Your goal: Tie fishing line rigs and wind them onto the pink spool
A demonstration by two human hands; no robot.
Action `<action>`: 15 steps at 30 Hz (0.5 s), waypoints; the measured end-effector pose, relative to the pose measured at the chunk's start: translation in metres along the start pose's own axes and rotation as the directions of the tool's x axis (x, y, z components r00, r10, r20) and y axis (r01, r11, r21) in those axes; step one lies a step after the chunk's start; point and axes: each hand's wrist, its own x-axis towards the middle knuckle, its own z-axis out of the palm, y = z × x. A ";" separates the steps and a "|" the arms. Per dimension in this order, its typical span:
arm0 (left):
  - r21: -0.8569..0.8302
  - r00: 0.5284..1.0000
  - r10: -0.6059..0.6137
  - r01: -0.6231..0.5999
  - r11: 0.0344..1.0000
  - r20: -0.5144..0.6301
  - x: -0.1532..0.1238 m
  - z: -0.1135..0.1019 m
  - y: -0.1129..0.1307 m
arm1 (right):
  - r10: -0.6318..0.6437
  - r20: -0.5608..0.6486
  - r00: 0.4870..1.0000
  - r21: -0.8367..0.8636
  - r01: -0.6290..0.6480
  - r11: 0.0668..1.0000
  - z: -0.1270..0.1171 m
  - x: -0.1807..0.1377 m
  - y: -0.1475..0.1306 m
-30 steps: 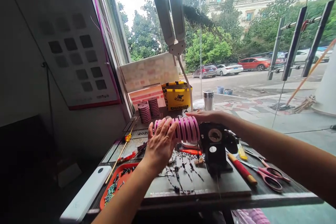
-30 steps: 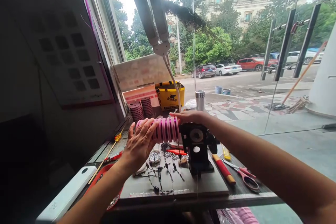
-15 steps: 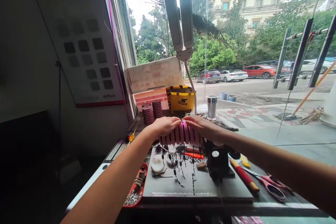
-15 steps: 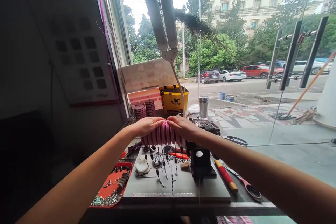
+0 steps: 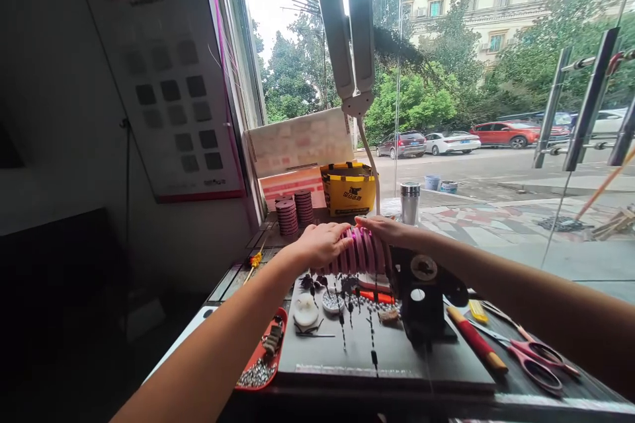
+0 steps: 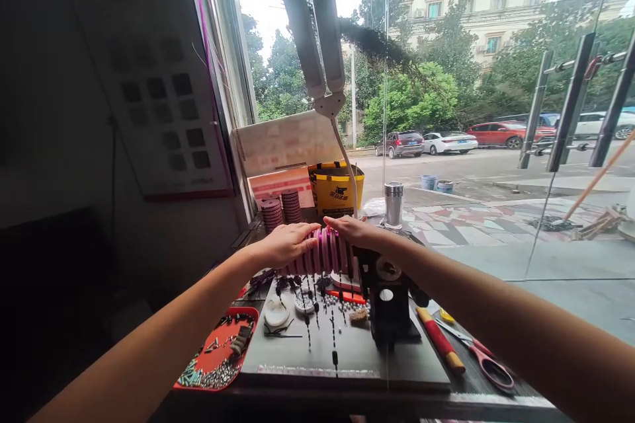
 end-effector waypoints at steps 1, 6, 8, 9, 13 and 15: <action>-0.013 1.000 -0.002 0.002 1.000 0.014 0.002 -0.001 -0.001 | 0.006 0.003 1.000 -0.004 -0.006 1.000 -0.001 0.002 0.001; -0.151 0.992 0.032 -0.013 0.988 0.124 0.014 -0.009 -0.008 | -0.009 -0.092 0.996 -0.070 0.002 0.998 -0.004 -0.003 -0.004; -0.226 0.987 0.045 -0.008 0.974 0.157 0.018 -0.010 -0.010 | -0.038 -0.187 0.982 -0.121 0.015 0.993 -0.005 -0.011 -0.011; -0.264 0.984 0.045 0.002 0.965 0.172 0.021 -0.010 -0.011 | -0.055 -0.230 0.972 -0.146 0.022 0.989 -0.004 -0.016 -0.015; -0.407 0.973 0.022 0.075 0.910 0.230 0.030 -0.008 -0.018 | -0.110 -0.278 0.954 -0.222 0.048 0.974 0.002 -0.032 -0.031; -0.472 0.971 0.008 0.110 0.875 0.240 0.033 -0.009 -0.022 | -0.119 -0.239 0.964 -0.239 0.060 0.969 0.007 -0.034 -0.034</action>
